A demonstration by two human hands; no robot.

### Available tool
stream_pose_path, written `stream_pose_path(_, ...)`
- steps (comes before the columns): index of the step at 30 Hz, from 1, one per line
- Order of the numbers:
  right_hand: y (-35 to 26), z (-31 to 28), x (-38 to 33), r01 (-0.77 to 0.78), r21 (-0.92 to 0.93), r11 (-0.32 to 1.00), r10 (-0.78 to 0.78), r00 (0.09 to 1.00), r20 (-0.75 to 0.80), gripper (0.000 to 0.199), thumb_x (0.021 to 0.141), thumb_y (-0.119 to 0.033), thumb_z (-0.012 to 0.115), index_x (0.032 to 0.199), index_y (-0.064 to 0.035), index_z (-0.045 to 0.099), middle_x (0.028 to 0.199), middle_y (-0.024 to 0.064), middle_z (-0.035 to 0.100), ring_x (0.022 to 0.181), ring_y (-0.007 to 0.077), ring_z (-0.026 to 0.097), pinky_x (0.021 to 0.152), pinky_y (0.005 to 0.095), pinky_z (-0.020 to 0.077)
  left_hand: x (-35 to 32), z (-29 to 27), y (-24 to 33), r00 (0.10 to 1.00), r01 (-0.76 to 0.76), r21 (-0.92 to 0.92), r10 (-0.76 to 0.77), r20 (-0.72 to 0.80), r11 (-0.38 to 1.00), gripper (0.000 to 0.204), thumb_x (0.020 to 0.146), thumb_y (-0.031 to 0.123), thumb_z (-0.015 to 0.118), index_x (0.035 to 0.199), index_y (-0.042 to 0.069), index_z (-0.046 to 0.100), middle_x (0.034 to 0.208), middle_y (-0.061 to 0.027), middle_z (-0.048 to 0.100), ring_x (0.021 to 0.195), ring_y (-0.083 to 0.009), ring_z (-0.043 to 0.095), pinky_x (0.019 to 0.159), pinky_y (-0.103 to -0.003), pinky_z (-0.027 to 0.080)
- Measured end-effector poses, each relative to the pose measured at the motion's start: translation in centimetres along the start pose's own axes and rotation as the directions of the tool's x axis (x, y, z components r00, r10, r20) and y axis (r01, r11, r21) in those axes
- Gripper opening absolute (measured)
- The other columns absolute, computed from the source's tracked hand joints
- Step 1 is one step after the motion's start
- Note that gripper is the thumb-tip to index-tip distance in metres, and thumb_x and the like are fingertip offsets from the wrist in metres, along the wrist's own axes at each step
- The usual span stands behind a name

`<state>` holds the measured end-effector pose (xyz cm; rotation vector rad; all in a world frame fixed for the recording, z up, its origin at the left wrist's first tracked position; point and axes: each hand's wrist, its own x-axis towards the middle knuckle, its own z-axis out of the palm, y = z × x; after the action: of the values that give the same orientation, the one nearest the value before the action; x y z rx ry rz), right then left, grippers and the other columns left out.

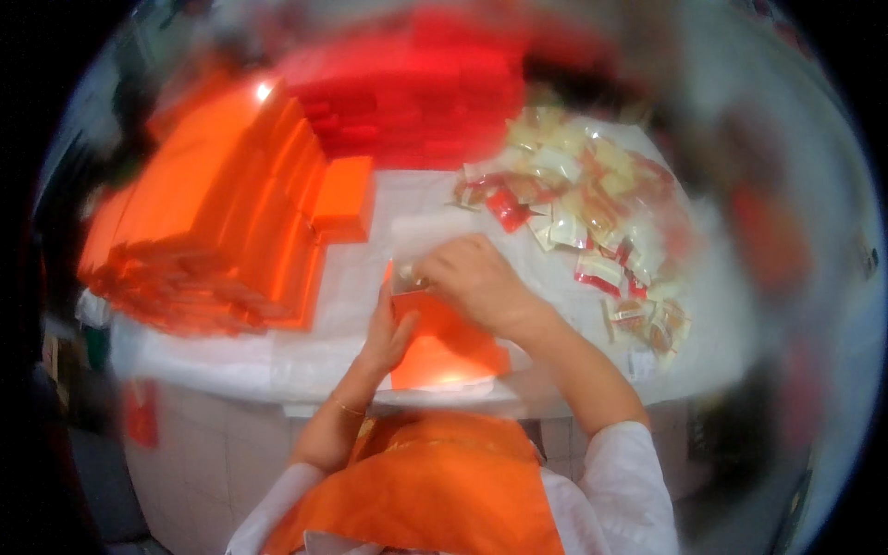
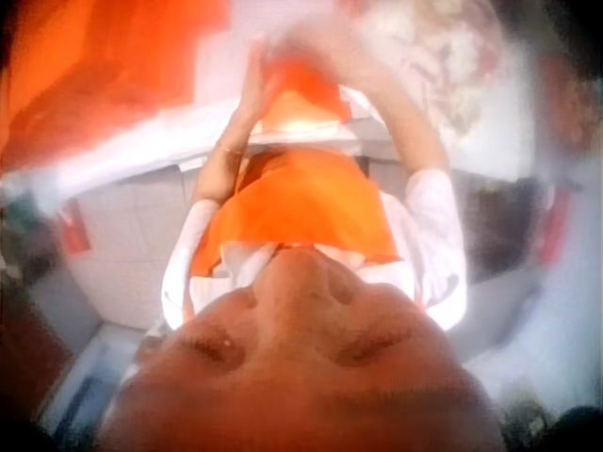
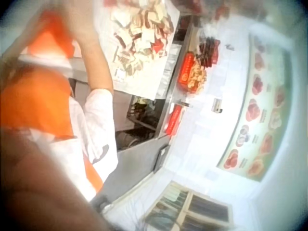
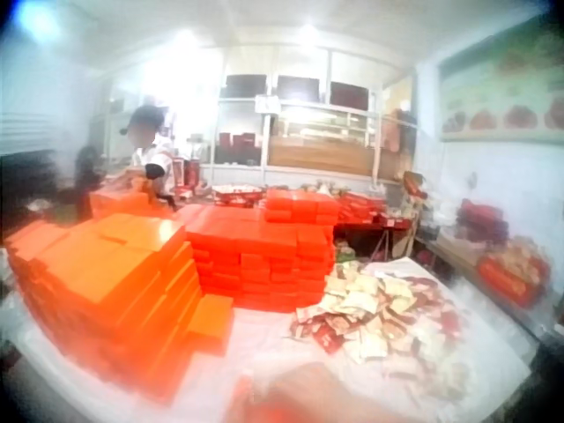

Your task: The person folds flat orange cardboard sheets into small rectangular boxes by hand. They insert small packaged items into the boxes and stack the finished units on a table. The process is repetitive, involving folding, inserting, and stacking.

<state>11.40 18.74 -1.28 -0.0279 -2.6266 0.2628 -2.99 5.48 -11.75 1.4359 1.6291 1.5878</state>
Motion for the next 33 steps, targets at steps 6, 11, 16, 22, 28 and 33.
stream_pose_path(6,-0.6,1.7,-1.5,-0.050,-0.133,0.990,-0.003,0.928,-0.372,0.035,0.087,-0.012,0.058,0.121,-0.0073,0.058,0.128,0.0106,0.052,0.117,0.0256,0.048,0.098,0.0376,0.0360,0.6,0.5,-0.5,0.957,-0.229,-0.045,0.217,-0.193,0.972,0.066,0.085,0.000,0.054,0.144,0.000,0.025,0.138,-0.0195,0.039,0.132,-0.0314,0.035,0.111,-0.039,0.027)
stream_pose_path(11,-0.6,3.5,-2.0,-0.272,0.780,0.564,0.706,0.649,-0.284,0.041,0.100,-0.020,0.044,0.136,-0.0006,0.044,0.134,0.0096,0.050,0.126,0.0194,0.043,0.106,0.0331,0.0317,1.6,-0.3,1.0,0.938,-0.280,0.134,0.301,-0.171,0.951,0.046,0.090,0.005,0.047,0.135,-0.001,0.042,0.131,-0.0191,0.045,0.126,-0.0321,0.041,0.108,-0.038,0.031)
stream_pose_path(16,0.3,5.4,-1.6,-0.316,0.909,0.272,0.661,0.748,0.062,0.037,0.101,-0.024,0.044,0.130,-0.0012,0.048,0.124,0.0042,0.054,0.119,0.0122,0.046,0.103,0.0284,0.0330,2.1,-1.0,1.9,0.897,-0.349,0.053,0.350,-0.270,0.936,0.032,0.097,0.013,0.036,0.113,-0.002,0.059,0.117,-0.0159,0.054,0.113,-0.0286,0.050,0.100,-0.035,0.037)
stream_pose_path(22,0.1,5.8,-0.3,-0.397,0.850,0.347,0.671,0.738,0.072,0.030,0.099,-0.022,0.049,0.121,-0.0028,0.052,0.111,0.0009,0.056,0.103,0.0087,0.050,0.092,0.0262,0.0397,2.4,0.3,3.2,0.915,-0.215,-0.035,0.188,-0.358,0.976,0.028,0.097,0.012,0.037,0.109,-0.002,0.058,0.114,-0.0126,0.056,0.110,-0.0214,0.051,0.099,-0.033,0.038)
stream_pose_path(28,-1.5,4.4,0.5,-0.020,0.984,-0.177,0.695,0.705,0.139,0.026,0.095,-0.016,0.051,0.117,-0.0025,0.055,0.108,0.0036,0.059,0.099,0.0117,0.054,0.088,0.0282,0.0431,1.9,0.0,3.2,0.925,-0.122,-0.155,0.055,-0.377,0.980,0.027,0.097,0.009,0.037,0.114,-0.002,0.055,0.115,-0.0089,0.056,0.112,-0.0179,0.050,0.100,-0.031,0.037)
stream_pose_path(33,0.3,6.1,-0.5,-0.256,0.960,0.113,0.616,0.776,0.135,0.035,0.094,-0.019,0.054,0.126,-0.0046,0.052,0.117,0.0026,0.059,0.106,0.0110,0.054,0.092,0.0290,0.0419,2.2,0.8,3.1,0.928,-0.142,-0.199,0.060,-0.369,0.970,0.027,0.097,0.008,0.037,0.115,-0.002,0.055,0.116,-0.0089,0.056,0.113,-0.0172,0.050,0.100,-0.030,0.037)
